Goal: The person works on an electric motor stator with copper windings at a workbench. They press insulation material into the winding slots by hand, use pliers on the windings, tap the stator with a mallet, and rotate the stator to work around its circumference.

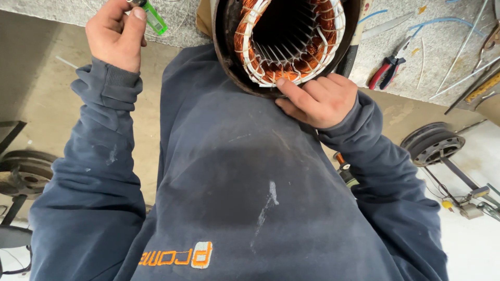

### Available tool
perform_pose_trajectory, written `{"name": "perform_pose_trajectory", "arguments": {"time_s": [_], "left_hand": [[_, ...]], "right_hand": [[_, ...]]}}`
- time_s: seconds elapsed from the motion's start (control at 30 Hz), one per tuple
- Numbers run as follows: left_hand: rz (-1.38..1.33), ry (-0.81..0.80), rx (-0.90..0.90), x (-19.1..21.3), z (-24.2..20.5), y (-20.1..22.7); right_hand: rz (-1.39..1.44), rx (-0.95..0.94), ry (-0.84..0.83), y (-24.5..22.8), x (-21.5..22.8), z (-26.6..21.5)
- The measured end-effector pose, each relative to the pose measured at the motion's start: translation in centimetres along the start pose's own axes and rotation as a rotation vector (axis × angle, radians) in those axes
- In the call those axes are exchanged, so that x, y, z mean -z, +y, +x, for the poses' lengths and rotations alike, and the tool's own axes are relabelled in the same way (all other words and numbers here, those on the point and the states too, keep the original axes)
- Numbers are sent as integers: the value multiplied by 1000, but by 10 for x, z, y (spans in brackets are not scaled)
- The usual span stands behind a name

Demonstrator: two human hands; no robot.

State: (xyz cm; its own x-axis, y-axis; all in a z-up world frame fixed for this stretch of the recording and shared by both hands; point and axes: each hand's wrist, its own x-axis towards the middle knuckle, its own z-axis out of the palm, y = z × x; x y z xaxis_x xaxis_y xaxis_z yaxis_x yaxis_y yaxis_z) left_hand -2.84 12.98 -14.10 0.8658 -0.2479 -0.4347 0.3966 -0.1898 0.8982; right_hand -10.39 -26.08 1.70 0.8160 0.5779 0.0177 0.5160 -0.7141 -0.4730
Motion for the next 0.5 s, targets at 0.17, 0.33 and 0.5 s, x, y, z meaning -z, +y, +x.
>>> {"name": "perform_pose_trajectory", "arguments": {"time_s": [0.17, 0.33, 0.5], "left_hand": [[4, -15, -30, 5, 2, 4], [56, 32, -53, 7, 8, 13], [438, 136, -194, 33, 27, -28]], "right_hand": [[36, 20, 34, 4, -3, 0], [72, -33, 66, 1, -8, -3], [287, -272, 113, -9, -7, 1]]}}
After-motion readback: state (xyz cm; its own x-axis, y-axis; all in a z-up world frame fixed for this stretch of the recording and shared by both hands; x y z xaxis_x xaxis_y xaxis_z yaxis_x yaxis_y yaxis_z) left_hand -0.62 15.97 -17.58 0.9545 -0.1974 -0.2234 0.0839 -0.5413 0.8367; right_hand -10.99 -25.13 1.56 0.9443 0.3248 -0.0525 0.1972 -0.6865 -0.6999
